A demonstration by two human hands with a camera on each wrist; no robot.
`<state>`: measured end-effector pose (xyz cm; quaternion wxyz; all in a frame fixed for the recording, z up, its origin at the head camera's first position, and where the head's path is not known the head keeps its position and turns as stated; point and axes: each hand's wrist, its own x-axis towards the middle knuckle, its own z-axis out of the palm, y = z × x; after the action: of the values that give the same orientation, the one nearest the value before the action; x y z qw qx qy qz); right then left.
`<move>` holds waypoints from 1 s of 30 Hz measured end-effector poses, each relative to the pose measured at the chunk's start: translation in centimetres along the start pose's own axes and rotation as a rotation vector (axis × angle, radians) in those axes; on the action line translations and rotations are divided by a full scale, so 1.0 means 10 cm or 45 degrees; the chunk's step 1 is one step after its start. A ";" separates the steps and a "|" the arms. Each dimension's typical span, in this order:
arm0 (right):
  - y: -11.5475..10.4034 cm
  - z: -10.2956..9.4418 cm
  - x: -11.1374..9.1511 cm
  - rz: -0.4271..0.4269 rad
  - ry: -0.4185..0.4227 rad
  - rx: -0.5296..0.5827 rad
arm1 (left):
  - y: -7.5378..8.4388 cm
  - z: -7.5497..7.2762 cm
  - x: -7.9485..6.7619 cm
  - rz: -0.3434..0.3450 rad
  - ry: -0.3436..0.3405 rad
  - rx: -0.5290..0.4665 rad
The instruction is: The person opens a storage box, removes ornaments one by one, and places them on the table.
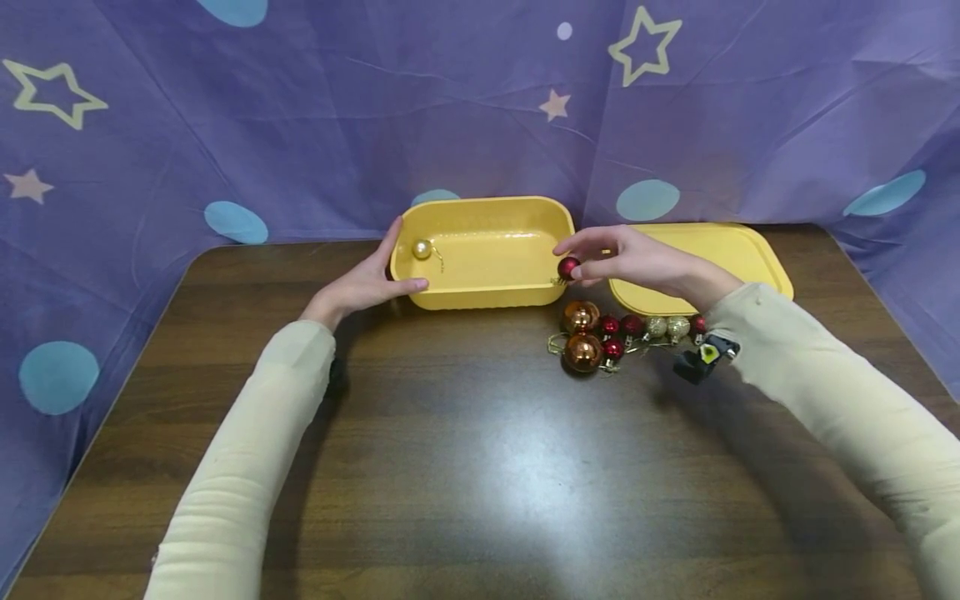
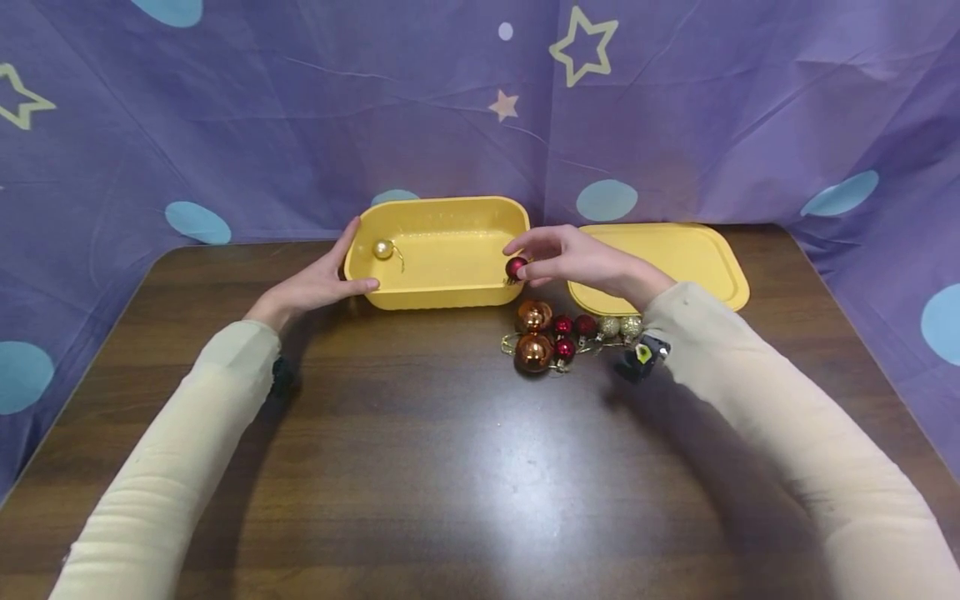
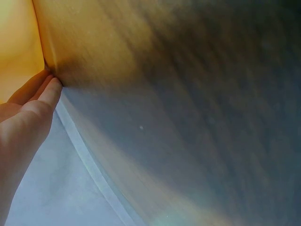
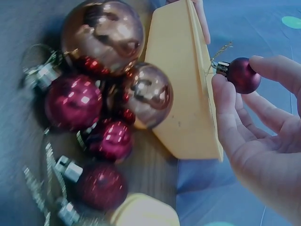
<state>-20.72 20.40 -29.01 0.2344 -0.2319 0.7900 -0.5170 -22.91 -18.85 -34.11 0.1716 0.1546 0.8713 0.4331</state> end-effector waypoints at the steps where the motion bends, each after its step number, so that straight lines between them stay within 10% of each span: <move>1: 0.01 -0.02 -0.03 -0.005 0.003 -0.012 | 0.00 0.00 0.00 0.000 0.001 0.001; 30: 0.23 -0.15 -0.77 -0.007 0.052 -0.201 | -0.01 0.00 0.01 0.002 0.013 0.003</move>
<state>-15.96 26.97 -29.57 0.1978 -0.2413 0.8322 -0.4583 -23.01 -18.91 -34.20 0.1665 0.1532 0.8726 0.4329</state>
